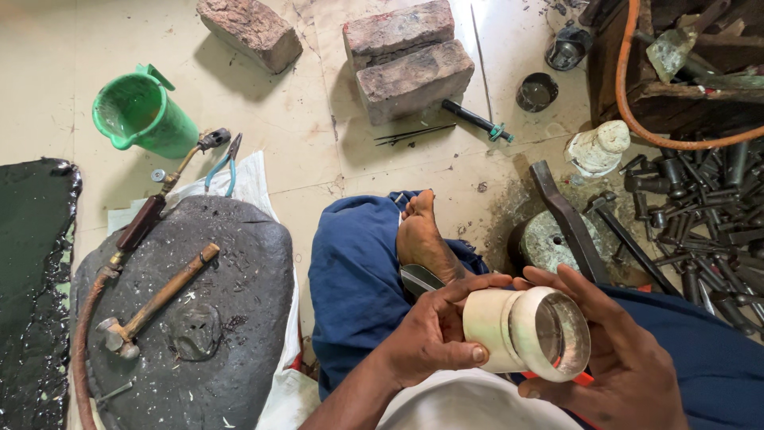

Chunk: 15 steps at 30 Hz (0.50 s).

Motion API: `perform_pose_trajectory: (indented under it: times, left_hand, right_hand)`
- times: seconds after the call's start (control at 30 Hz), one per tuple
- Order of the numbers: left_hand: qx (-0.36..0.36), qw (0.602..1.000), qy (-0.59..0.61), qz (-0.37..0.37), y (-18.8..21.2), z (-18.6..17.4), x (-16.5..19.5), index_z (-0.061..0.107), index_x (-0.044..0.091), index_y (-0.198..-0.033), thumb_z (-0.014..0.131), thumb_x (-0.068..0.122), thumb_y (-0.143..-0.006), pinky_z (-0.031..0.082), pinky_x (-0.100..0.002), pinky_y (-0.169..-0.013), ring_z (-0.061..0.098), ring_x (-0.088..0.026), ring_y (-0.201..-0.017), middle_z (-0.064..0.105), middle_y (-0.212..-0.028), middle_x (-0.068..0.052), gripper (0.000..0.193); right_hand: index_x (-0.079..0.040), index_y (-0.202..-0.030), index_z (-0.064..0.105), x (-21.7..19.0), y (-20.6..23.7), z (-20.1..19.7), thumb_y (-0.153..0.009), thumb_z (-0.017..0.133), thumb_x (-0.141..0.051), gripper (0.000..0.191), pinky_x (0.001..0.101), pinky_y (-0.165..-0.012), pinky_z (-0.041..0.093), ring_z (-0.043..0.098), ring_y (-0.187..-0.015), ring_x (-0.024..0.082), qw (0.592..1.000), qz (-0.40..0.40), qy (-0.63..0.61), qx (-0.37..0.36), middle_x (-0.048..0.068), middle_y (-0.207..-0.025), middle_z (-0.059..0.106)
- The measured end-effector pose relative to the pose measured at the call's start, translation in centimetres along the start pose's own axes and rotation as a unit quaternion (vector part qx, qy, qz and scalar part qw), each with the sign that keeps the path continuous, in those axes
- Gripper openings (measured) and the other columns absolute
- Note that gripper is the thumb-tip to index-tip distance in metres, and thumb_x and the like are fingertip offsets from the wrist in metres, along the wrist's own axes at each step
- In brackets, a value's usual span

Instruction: The person sits on the workshop floor holding a white cylindrical mold, trims its edge with shears, and presses a metal ring band into the mold opening, fitting the parts together by hand and tapping with a hammer on a stone slab.

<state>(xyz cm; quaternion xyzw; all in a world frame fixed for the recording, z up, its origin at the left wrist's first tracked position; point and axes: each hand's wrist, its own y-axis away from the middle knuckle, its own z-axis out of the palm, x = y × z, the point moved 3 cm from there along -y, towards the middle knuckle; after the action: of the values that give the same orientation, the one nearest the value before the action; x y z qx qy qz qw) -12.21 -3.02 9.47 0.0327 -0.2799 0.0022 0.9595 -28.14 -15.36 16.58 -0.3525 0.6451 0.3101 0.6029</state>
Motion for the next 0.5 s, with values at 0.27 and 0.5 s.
perform_pose_trajectory:
  times: [0.27, 0.5]
  left_hand:
    - [0.017, 0.998, -0.062, -0.008, 0.2, -0.1, -0.2, 0.040, -0.001, -0.163, 0.086, 0.018, -0.083, 0.050, -0.040, -0.116, 0.062, -0.023, -0.130, 0.062, -0.140, -0.016, 0.094]
    - [0.049, 0.990, -0.130, -0.033, 0.4, -0.2, -0.2, 0.040, 0.006, -0.164, 0.084, 0.021, -0.085, 0.056, -0.037, -0.106, 0.065, -0.021, -0.124, 0.068, -0.131, -0.015, 0.092]
  right_hand:
    - [-0.003, -0.151, 0.048, -0.1, 1.1, -1.3, -0.061, 0.088, 0.006, 0.099, 0.0488, -0.103, 0.053, 0.057, -0.140, 0.036, 0.997, 0.050, 0.057, 0.023, 0.026, -0.154, 0.055]
    - [-0.002, -0.148, 0.053, 1.5, 1.2, -3.2, -0.060, 0.091, 0.005, 0.097, 0.0485, -0.105, 0.052, 0.057, -0.139, 0.035, 0.991, 0.102, 0.088, -0.023, 0.021, -0.151, 0.054]
